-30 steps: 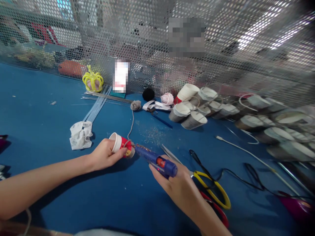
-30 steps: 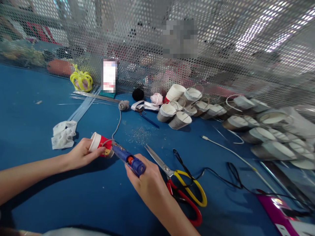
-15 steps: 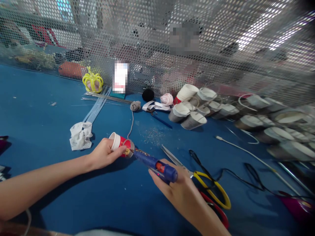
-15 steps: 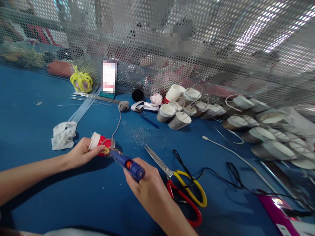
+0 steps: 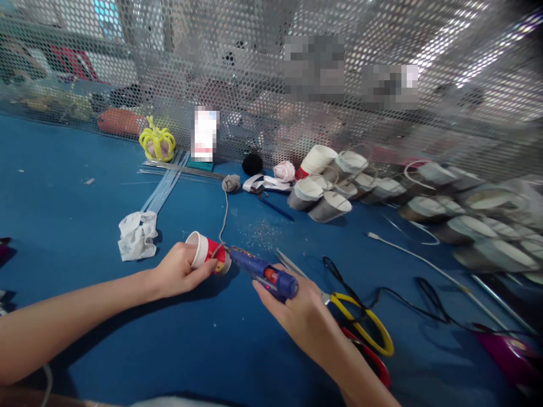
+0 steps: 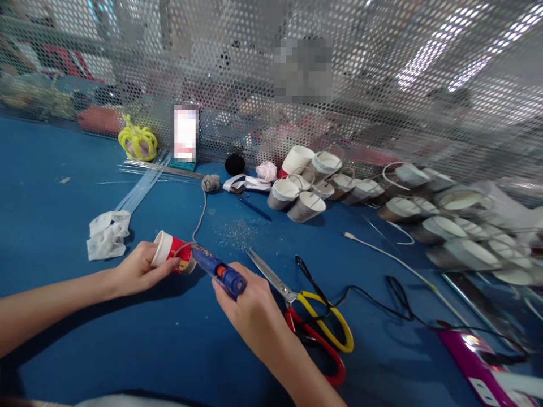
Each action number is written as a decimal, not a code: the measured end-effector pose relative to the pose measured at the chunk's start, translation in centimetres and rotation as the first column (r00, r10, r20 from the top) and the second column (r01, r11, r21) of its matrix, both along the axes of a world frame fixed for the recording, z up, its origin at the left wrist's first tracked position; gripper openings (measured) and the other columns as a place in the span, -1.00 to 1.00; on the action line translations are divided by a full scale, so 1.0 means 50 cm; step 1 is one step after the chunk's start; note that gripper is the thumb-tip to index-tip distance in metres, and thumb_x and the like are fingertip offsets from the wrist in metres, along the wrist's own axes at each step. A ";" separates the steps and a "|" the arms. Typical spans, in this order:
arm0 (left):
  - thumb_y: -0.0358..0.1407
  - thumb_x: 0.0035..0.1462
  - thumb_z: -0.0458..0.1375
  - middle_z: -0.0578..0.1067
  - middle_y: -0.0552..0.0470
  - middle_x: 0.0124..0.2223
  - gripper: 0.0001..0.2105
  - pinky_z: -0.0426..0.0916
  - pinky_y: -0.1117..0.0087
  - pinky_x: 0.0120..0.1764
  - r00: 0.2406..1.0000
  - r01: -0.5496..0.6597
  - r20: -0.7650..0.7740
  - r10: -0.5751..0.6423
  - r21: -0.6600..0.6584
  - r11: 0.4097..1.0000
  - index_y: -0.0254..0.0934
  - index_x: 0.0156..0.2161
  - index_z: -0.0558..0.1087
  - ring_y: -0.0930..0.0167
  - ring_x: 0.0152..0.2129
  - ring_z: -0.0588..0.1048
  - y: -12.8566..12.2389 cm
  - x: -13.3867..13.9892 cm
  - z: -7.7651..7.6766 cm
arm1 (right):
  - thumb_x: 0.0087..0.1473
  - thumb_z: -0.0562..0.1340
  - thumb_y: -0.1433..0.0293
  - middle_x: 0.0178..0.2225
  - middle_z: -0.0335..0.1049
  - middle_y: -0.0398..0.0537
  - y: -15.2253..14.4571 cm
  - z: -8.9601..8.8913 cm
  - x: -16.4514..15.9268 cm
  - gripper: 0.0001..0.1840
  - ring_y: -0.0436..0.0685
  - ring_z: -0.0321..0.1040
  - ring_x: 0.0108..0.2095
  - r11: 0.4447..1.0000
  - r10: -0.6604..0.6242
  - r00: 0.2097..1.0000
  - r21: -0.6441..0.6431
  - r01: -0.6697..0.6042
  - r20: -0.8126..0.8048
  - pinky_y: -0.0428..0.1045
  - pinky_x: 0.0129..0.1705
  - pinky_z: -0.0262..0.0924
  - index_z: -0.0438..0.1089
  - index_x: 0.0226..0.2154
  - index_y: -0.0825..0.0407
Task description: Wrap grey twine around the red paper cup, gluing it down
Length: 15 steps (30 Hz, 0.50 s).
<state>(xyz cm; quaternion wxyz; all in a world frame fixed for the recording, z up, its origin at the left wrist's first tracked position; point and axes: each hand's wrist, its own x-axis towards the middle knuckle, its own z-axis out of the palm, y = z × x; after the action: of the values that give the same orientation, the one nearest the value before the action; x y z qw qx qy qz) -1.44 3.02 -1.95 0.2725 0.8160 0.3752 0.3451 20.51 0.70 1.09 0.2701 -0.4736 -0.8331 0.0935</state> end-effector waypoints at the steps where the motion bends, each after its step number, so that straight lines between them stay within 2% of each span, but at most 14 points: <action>1: -0.39 0.09 -0.05 0.29 0.13 -0.63 -0.77 0.12 0.57 -0.60 1.000 0.004 -0.002 -0.004 0.006 1.000 -0.36 -0.53 0.35 0.58 -0.71 0.22 0.000 0.000 0.000 | -0.06 0.14 0.44 -0.64 0.23 -0.18 0.000 -0.001 0.000 -0.89 -0.03 0.18 -0.64 1.000 -0.003 1.000 -0.002 0.003 -0.005 -0.14 -0.58 0.11 0.18 -0.56 0.02; 7: -0.38 0.09 -0.05 0.27 0.14 -0.63 -0.78 0.10 0.57 -0.61 1.000 -0.013 0.012 0.014 -0.041 0.999 -0.37 -0.52 0.35 0.58 -0.71 0.21 0.002 -0.001 0.000 | -0.05 0.14 0.43 -0.63 0.22 -0.18 -0.005 0.002 0.002 -0.88 -0.03 0.17 -0.64 0.999 0.013 1.000 -0.036 -0.012 0.012 -0.14 -0.58 0.09 0.17 -0.56 0.03; 15: -0.28 0.10 -0.05 0.28 0.11 -0.63 -0.70 0.10 0.58 -0.63 0.992 -0.092 0.065 0.111 -0.244 0.965 -0.41 -0.55 0.37 0.57 -0.68 0.19 0.005 0.001 -0.005 | -0.05 0.14 0.43 -0.64 0.21 -0.23 -0.022 0.021 0.005 -0.89 -0.07 0.17 -0.66 0.994 0.038 0.998 -0.104 -0.034 0.041 -0.16 -0.57 0.08 0.18 -0.55 0.03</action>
<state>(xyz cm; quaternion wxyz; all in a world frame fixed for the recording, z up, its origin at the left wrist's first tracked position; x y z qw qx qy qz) -1.40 3.29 -2.22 0.3657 0.7426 0.4447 0.3421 20.77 -0.39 2.15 0.2256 -0.4736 -0.8412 0.1312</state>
